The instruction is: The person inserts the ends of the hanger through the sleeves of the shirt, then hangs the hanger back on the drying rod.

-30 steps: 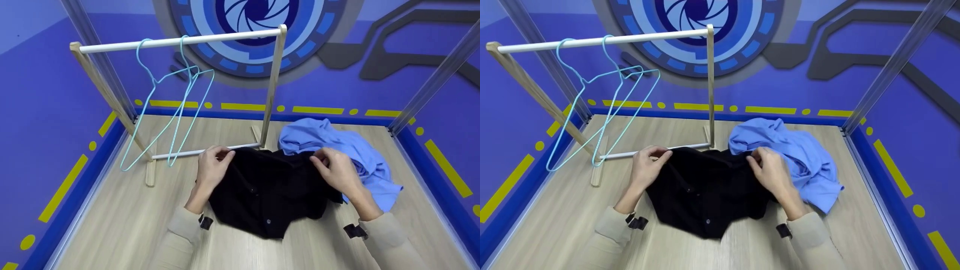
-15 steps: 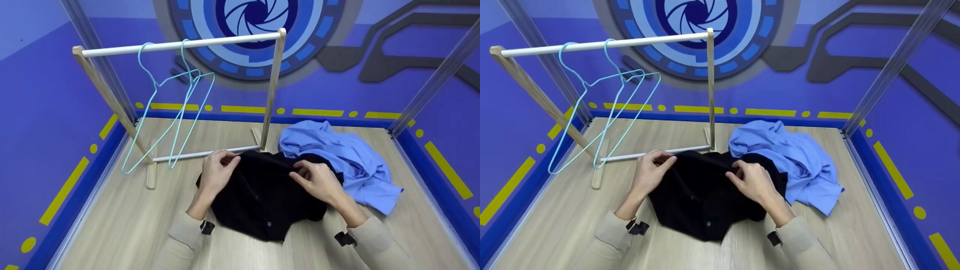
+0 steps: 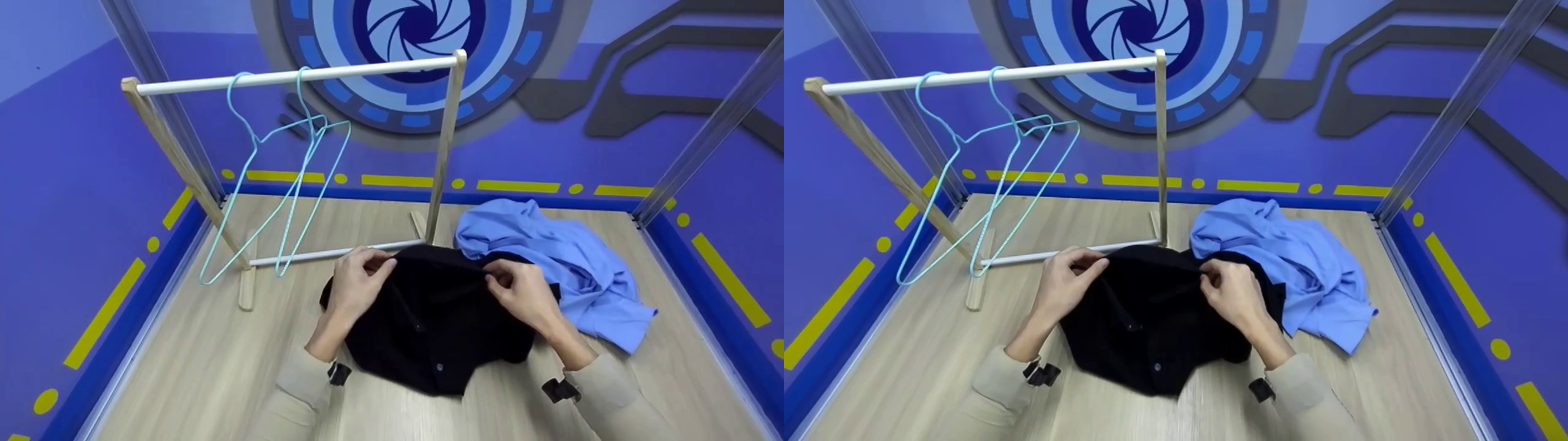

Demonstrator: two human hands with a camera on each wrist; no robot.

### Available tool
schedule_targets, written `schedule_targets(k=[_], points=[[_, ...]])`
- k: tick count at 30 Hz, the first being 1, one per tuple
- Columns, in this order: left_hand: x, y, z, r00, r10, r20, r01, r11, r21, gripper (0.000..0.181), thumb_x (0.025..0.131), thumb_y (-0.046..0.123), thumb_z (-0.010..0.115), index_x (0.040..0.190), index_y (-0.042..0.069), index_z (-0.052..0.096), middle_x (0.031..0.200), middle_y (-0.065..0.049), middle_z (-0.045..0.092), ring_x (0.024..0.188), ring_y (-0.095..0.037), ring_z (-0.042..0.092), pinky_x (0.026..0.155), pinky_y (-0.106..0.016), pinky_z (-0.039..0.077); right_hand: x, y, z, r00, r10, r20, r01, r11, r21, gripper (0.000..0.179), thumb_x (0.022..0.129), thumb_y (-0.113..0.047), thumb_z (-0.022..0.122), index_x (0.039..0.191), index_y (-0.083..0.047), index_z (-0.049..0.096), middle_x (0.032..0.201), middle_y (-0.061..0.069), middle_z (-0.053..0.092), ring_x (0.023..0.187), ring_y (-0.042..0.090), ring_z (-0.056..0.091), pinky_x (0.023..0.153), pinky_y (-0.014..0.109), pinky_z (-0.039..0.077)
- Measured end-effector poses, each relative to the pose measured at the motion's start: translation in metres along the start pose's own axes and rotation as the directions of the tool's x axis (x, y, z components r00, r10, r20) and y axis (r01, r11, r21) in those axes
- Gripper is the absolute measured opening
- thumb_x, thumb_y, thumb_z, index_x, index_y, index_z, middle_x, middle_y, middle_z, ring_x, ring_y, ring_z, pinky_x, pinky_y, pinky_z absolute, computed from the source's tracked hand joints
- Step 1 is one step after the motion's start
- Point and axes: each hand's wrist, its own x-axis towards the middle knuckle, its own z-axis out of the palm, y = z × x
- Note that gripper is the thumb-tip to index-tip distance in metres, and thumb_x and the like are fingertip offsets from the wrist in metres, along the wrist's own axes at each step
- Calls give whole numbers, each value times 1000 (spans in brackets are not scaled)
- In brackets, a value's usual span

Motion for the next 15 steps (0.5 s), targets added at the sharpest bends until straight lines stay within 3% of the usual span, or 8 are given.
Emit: schedule_targets(k=[8,15], points=[[1,0,0,999,8,38,-8,1000,14,9,93,12,78,99,7,80,92,-1,71,81,-13,68,72,-26,57,7,-1,-5,989,-19,-147,14,999,-37,18,78,6,70,89,-7,77,74,-4,68,64,9,63,62,18,46],[1,-5,3,997,64,43,-66,997,49,8,92,3,75,99,2,79,94,-5,71,86,-18,69,74,-29,58,11,-3,-5,965,-14,-261,12,1000,-10,20,78,11,66,88,-4,76,79,3,71,64,13,63,63,15,43]])
